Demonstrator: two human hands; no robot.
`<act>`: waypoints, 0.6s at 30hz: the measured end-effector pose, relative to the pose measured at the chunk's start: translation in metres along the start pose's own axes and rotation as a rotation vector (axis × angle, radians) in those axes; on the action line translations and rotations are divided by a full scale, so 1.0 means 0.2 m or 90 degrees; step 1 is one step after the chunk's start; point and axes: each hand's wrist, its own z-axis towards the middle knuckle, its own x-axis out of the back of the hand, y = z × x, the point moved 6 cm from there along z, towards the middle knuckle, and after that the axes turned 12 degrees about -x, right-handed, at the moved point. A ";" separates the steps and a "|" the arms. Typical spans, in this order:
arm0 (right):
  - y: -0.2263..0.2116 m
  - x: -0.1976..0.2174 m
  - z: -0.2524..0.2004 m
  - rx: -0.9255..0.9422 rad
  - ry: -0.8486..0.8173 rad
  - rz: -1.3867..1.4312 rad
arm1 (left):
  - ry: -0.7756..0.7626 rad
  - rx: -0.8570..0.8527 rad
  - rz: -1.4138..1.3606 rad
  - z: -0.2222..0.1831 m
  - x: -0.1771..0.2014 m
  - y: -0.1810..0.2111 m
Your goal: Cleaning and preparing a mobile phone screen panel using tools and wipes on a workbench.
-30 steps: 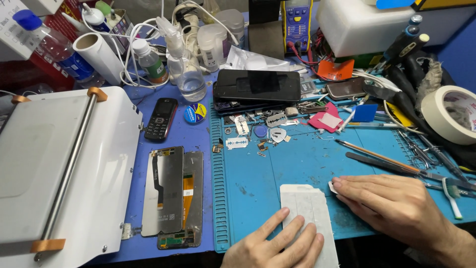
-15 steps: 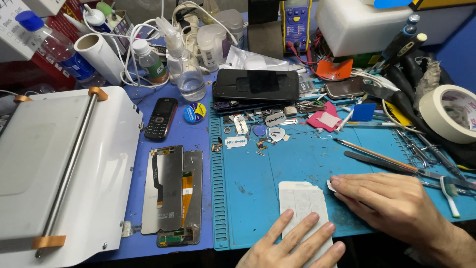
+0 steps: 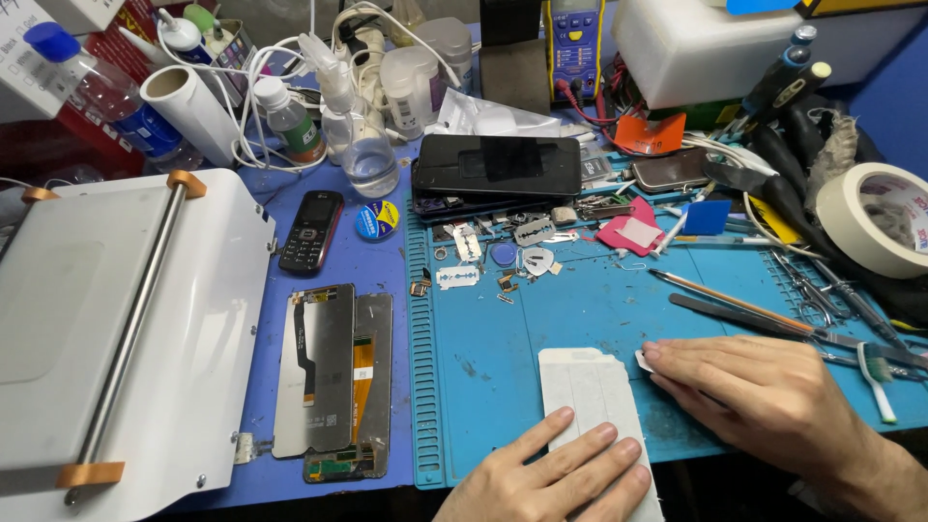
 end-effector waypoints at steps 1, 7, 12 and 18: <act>0.00 0.00 0.00 -0.002 0.003 -0.003 | 0.000 0.006 -0.028 -0.01 -0.01 0.00; 0.00 0.00 0.00 -0.007 0.002 -0.001 | -0.017 0.018 -0.057 -0.02 -0.03 0.00; 0.01 0.01 -0.01 -0.011 0.003 0.006 | -0.023 0.000 -0.011 -0.04 -0.06 0.00; -0.03 0.03 -0.02 0.026 -0.010 0.005 | 0.025 0.010 0.031 -0.03 -0.07 0.01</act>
